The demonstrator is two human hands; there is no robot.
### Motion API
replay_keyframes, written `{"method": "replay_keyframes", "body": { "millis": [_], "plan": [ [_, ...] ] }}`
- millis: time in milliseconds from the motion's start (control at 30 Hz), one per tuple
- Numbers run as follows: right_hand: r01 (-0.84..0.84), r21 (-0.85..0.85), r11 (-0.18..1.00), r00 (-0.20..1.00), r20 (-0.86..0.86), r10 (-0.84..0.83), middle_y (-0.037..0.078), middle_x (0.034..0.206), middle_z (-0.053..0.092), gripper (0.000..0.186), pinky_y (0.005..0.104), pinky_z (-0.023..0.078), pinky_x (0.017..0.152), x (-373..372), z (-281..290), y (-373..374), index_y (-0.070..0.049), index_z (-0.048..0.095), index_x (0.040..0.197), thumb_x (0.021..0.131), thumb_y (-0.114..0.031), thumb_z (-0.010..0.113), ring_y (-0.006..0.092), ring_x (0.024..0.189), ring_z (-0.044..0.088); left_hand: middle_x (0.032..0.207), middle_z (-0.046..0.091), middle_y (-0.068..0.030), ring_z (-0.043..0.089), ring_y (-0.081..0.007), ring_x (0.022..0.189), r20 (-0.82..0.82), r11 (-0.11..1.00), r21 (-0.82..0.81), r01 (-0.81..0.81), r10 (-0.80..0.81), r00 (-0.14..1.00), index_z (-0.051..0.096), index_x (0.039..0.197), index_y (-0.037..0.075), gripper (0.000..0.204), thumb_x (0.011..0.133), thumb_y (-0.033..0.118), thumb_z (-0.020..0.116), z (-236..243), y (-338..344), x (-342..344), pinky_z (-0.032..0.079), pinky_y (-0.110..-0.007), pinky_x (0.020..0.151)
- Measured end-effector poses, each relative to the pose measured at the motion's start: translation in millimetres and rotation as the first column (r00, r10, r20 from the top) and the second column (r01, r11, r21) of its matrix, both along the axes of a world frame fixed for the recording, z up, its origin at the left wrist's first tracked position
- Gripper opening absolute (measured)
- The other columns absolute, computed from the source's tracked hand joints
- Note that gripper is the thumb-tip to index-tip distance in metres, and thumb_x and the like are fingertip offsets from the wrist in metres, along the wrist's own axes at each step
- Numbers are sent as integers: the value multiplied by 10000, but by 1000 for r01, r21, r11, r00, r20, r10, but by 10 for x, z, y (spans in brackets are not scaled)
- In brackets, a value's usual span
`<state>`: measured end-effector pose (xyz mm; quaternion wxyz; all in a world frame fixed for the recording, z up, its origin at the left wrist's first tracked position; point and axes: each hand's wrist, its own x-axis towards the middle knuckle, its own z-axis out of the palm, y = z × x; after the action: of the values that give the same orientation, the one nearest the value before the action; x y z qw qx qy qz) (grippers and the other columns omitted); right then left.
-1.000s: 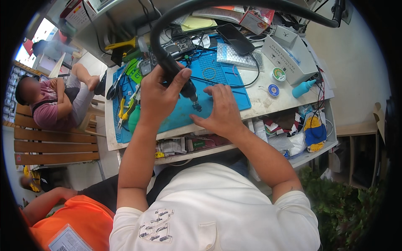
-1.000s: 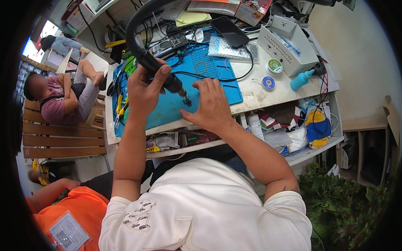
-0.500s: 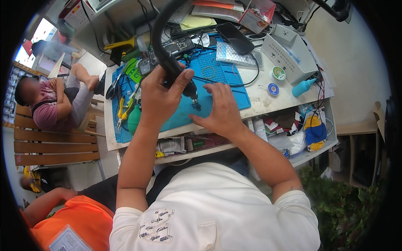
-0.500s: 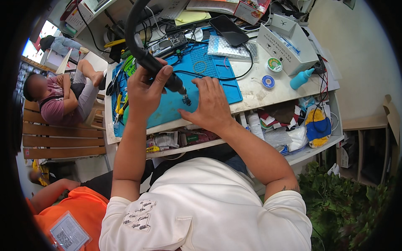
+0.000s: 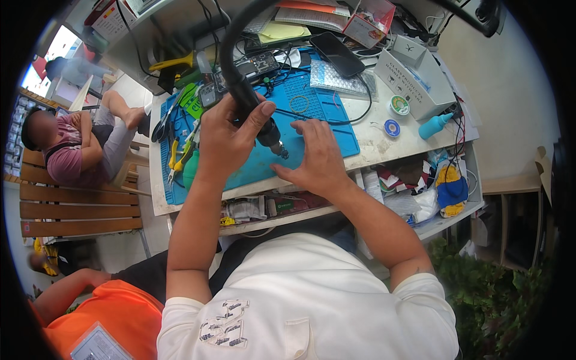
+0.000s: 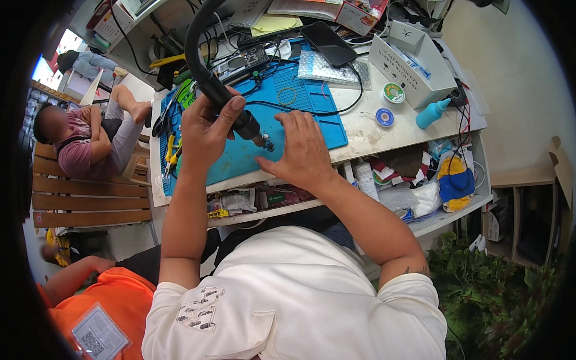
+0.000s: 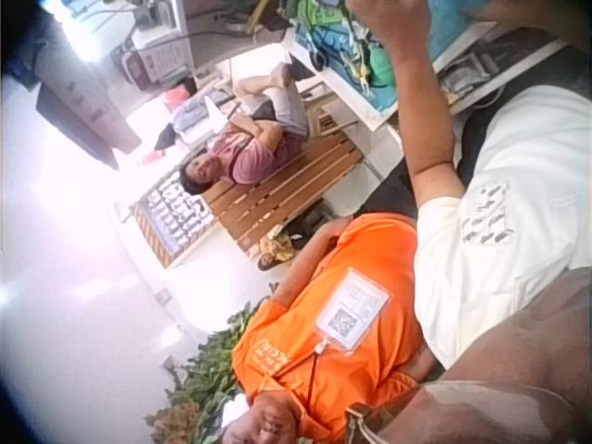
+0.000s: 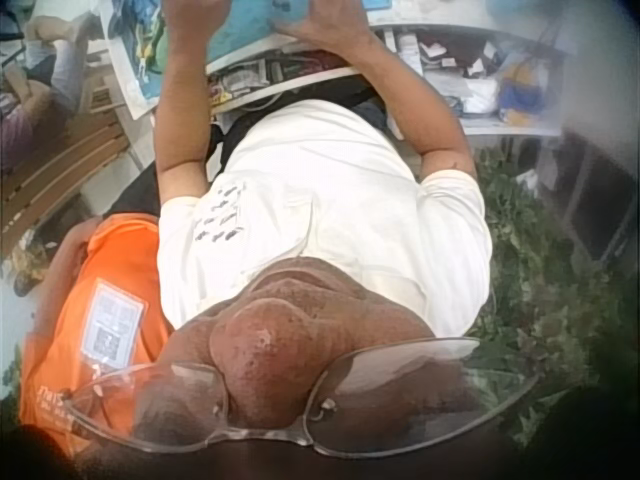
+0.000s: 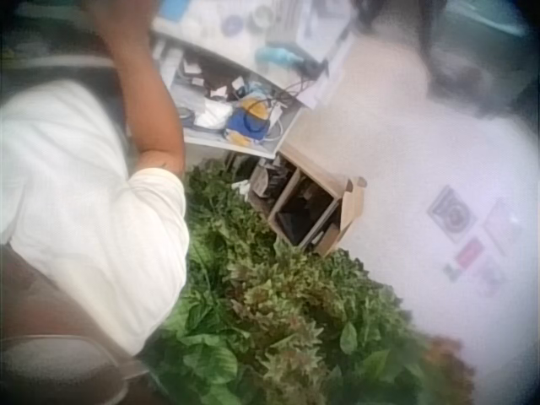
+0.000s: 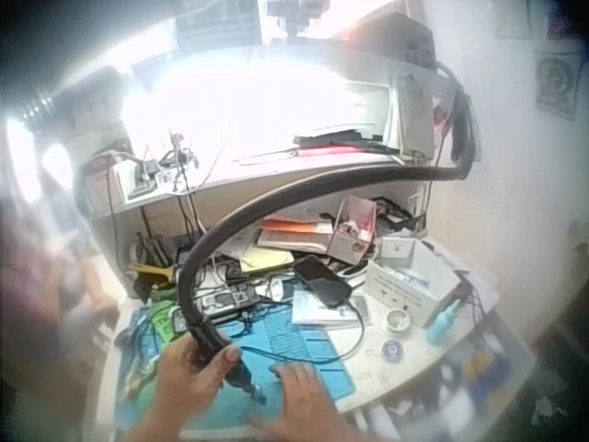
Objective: The person uses a soldering iron and a heat gun to repair a circuit board from a disassembled smartphone on a workbench. They handle the board and components with tweezers and their hands, then place the board back into the smartphone frame.
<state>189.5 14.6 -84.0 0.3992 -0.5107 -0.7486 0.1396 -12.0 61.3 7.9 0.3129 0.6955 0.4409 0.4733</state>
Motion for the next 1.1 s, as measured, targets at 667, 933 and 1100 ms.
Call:
{"method": "replay_keyframes", "body": {
  "millis": [667, 933, 1100],
  "plan": [
    [-1, 7, 1000, 1000, 1, 1, 186, 1268, 621, 859, 508, 490, 1057, -3, -11, -2, -5, 597, 1398, 744, -408, 980, 393, 1219, 589, 890, 750, -1, 652, -37, 690, -15, 999, 51, 0, 1, 1000, 768, 1188, 38, 302, 1051, 285, 874, -38, -39, 23, 471, -206, 535],
    [-6, -15, 1000, 1000, 8, 7, 189, 1279, 625, 863, 510, 492, 1058, 0, 9, -6, -3, 597, 1408, 750, -409, 980, 395, 1230, 590, 901, 754, -5, 662, -40, 706, 23, 998, -7, 56, -56, 998, 767, 1176, 33, 304, 1048, 285, 876, -9, -76, 39, 480, -207, 543],
    [0, 3, 1000, 1000, 10, 0, 189, 1287, 628, 862, 511, 491, 1066, -6, -10, -4, -5, 598, 1408, 751, -410, 981, 394, 1234, 593, 890, 750, -5, 650, -39, 697, 26, 998, 38, 43, -44, 999, 765, 1166, 26, 299, 1048, 277, 878, -34, -55, 95, 475, -215, 549]
  ]
}}
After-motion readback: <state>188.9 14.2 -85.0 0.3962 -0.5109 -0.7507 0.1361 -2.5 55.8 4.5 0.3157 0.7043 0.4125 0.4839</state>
